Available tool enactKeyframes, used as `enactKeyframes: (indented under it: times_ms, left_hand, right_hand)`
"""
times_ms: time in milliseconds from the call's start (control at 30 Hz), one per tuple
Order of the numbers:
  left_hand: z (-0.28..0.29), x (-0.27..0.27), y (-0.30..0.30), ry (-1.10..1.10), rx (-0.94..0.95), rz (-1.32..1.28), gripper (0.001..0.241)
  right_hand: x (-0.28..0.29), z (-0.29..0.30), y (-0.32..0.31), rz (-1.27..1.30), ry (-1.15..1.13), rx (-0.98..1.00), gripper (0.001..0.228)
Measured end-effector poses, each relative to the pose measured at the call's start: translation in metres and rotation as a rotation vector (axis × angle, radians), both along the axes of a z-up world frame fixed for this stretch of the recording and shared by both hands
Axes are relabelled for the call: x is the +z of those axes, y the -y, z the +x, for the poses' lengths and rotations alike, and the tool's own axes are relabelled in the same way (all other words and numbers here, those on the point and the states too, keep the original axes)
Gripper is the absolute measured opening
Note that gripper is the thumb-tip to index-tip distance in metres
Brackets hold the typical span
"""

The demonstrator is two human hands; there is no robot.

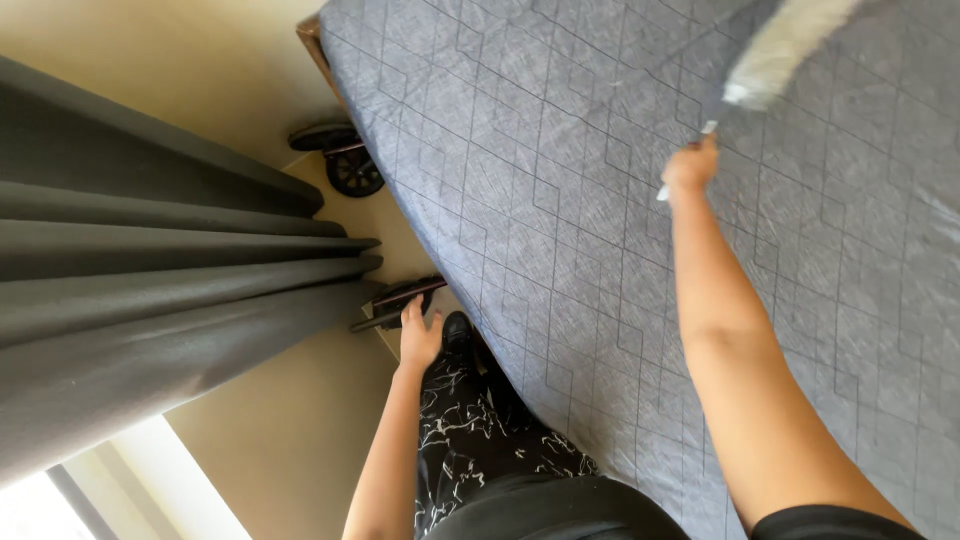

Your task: The person uses a feather duster to dust the surface of a gray bedsheet on a bed. After dusting, they remove the bedsheet from the mattress by hand, gathering and folding it into a bundle on the bed.

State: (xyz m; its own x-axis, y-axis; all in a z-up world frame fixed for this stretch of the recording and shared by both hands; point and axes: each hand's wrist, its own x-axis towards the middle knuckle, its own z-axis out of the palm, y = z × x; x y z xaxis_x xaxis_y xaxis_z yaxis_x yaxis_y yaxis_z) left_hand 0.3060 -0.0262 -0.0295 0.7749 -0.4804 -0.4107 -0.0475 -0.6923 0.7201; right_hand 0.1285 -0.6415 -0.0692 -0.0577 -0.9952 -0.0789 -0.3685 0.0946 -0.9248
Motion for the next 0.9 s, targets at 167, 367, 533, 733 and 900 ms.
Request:
enactKeyframes:
  times_ms: [167, 367, 533, 733, 900]
  left_hand:
    - [-0.024, -0.027, -0.057, 0.037, 0.023, 0.078, 0.06]
    - [-0.03, -0.035, -0.059, -0.082, 0.025, 0.229, 0.062]
    - [-0.032, -0.049, -0.029, 0.068, -0.114, 0.068, 0.057]
    - [-0.062, 0.005, 0.007, -0.059, -0.237, 0.111, 0.052]
    - [-0.107, 0.006, -0.001, -0.112, -0.352, -0.017, 0.046]
  right_hand:
    - [0.075, 0.122, -0.219, -0.022, -0.35, 0.686, 0.021]
    - [0.148, 0.102, -0.341, 0.15, -0.275, 1.336, 0.054]
    - [0.179, -0.01, -0.345, 0.432, -0.184, 1.207, 0.055]
    - [0.166, -0.221, -0.314, 0.22, 0.161, 0.26, 0.026]
    - [0.14, -0.339, -0.332, 0.231, 0.263, -0.503, 0.012]
